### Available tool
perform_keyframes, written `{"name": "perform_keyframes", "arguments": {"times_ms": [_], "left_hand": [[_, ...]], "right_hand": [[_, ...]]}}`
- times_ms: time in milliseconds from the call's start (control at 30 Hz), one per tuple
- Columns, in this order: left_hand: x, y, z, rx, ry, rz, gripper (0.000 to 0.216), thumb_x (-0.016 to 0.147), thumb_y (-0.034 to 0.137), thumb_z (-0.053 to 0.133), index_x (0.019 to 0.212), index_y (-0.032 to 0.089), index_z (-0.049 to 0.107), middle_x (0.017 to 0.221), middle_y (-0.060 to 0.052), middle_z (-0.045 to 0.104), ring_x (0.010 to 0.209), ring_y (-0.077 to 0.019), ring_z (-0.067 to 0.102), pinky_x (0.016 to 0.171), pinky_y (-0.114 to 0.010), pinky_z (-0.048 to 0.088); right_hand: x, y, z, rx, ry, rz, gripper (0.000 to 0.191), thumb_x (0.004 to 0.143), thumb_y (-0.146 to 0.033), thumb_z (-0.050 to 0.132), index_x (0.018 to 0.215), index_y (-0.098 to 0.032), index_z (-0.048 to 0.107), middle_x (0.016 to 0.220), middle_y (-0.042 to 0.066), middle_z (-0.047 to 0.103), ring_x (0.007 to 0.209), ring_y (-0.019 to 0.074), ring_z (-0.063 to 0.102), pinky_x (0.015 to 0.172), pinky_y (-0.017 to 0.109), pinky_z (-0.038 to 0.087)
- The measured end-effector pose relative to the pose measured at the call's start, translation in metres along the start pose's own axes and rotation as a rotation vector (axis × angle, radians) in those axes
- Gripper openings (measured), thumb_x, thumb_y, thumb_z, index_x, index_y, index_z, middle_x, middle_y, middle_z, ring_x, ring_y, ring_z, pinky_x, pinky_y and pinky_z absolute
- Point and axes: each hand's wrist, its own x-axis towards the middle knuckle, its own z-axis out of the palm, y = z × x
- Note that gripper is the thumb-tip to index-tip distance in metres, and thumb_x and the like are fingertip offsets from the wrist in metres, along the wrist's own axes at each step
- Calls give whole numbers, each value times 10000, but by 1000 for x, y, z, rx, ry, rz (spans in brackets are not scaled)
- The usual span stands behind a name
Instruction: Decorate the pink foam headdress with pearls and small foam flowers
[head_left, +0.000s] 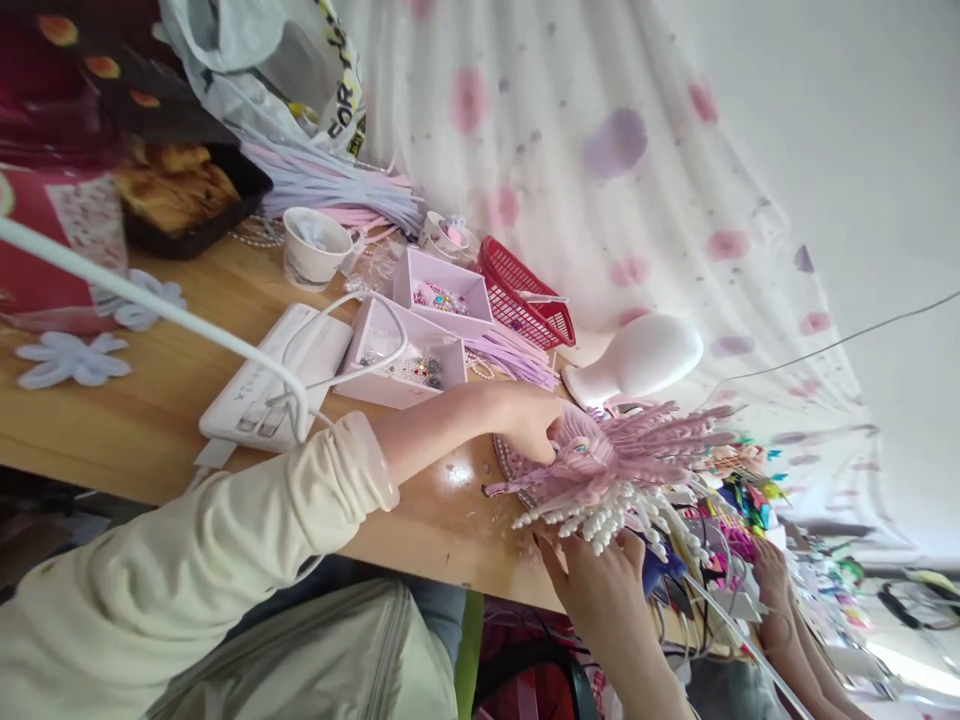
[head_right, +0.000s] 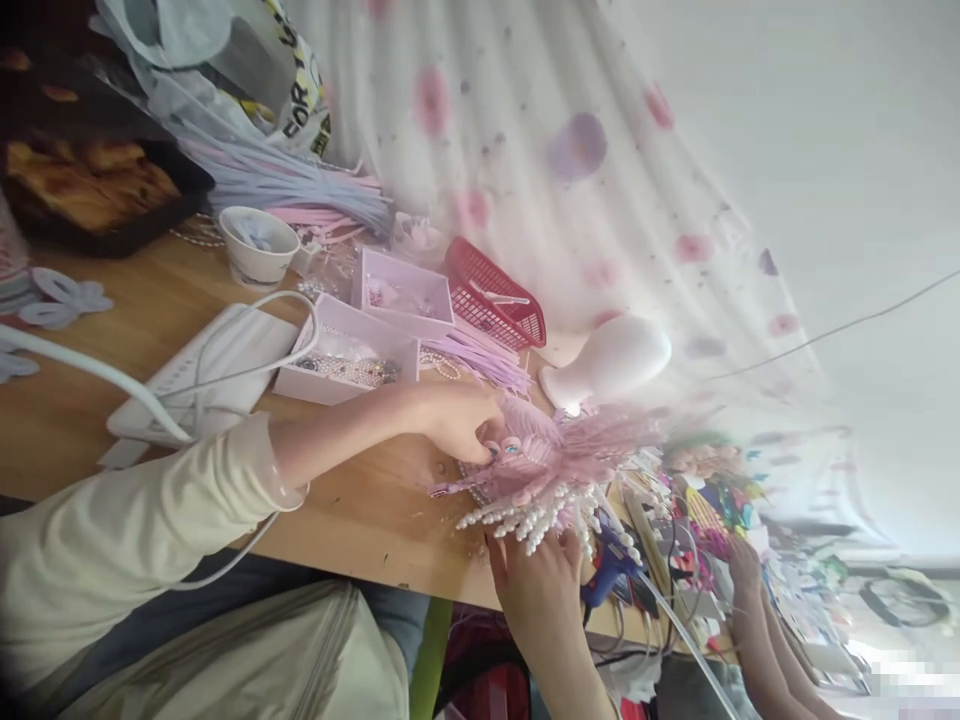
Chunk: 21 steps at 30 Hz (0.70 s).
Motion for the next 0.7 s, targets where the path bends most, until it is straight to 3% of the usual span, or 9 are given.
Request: {"name": "perform_keyframes", "arguments": {"times_ms": [200,333,500,700], "left_hand": [[-4,14,9,9,20,99,118,810,236,642,750,183,728,740,-41,714,639,-169,594,550,-304,344],[-2,28,5,-18,0,202,198,868,207,590,740,156,732,781,-76,722,644,-160,594,601,-315,384],[6,46,-5,-142,23,110,249,923,180,536,999,62,742,771,-102,707,696,-177,621,683,-312,439],[23,55,3,-272,23,72,259,934,154,482,936,80,730,830,-99,737,771,-161,660,691,-273,471]], "right_hand": [[-14,3,2,29,-31,36,389,986,-377,426,879,-230,770,904,147,756,913,334,652,909,520,374],[-15,-1,0,73,-94,103,386,977,-398,443,882,-204,762,898,158,750,939,359,650,945,577,358],[-14,-2,-2,123,-188,149,345,975,-432,459,950,-256,755,924,110,751,963,341,645,997,616,311],[-18,-1,-2,63,-123,117,384,969,-431,454,863,-195,739,862,160,720,956,367,632,958,642,346]]}}
